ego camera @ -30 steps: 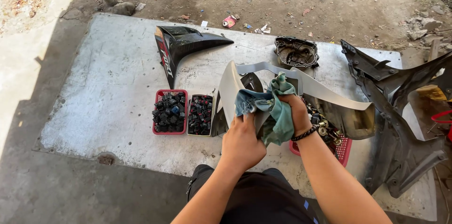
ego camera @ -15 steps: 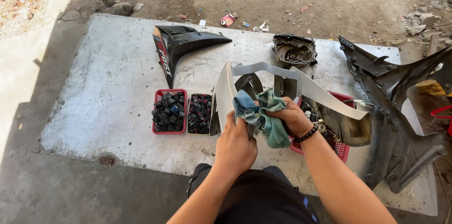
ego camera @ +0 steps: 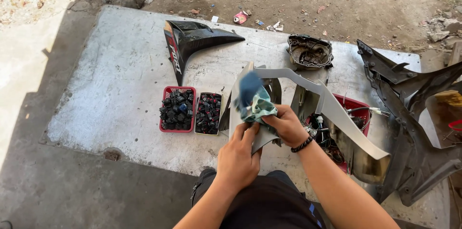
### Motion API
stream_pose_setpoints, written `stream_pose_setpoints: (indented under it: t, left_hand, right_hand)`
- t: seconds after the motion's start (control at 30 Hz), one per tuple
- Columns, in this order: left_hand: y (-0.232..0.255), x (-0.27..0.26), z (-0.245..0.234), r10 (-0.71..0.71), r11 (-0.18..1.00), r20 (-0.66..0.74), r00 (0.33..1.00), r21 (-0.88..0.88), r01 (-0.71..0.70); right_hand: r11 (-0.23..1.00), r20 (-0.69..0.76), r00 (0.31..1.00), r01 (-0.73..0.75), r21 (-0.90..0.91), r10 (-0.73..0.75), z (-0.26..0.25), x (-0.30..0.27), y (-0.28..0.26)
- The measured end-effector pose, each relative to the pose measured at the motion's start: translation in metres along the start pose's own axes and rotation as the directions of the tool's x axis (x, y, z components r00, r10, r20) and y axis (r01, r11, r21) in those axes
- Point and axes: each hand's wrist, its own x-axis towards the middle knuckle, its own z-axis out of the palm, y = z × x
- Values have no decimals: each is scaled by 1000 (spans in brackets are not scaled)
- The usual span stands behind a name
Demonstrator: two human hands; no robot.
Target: The person wipes a gray motorcycle fairing with a blue cloth, cleaning both the exterior and interior surfaces. They rotate the fairing to reach different areas and also wipe a black motorcycle part with a carbon fiber pattern.
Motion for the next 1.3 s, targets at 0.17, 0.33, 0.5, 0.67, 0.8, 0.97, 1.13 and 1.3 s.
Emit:
stream_pose_setpoints:
  t: [0.17, 0.33, 0.5, 0.67, 0.8, 0.97, 1.13, 1.3]
  left_hand:
    - [-8, -13, -2, 73, 997, -11, 997, 11, -73]
    - [-14, -30, 1, 64, 997, 14, 998, 30, -64]
    - [-19, -28, 2, 31, 999, -17, 999, 9, -31]
    - [-6, -25, -5, 33, 999, 10, 999, -33, -33]
    - [-11, -28, 7, 93, 996, 3, 996, 15, -93]
    - [-5, -19, -5, 4, 998, -25, 1000, -69, -6]
    - [9, -9, 0, -43, 969, 12, 999, -245, 44]
    - [15, 3, -2, 103, 981, 128, 987, -178, -79]
  right_hand:
    - [966, 175, 984, 30, -257, 16, 17, 26, -6]
    - [719, 116, 989, 11, -695, 96, -13, 86, 64]
    - [713, 89, 986, -38, -700, 140, 8, 78, 41]
    - [978, 40, 999, -23, -208, 32, 24, 2, 9]
    - [769, 200, 967, 247, -590, -157, 28, 40, 4]
    - [720, 61, 988, 144, -679, -141, 10, 77, 35]
    - [821, 53, 982, 181, -542, -182, 30, 36, 11]
    - [947, -160, 985, 7, -321, -61, 10, 40, 25]
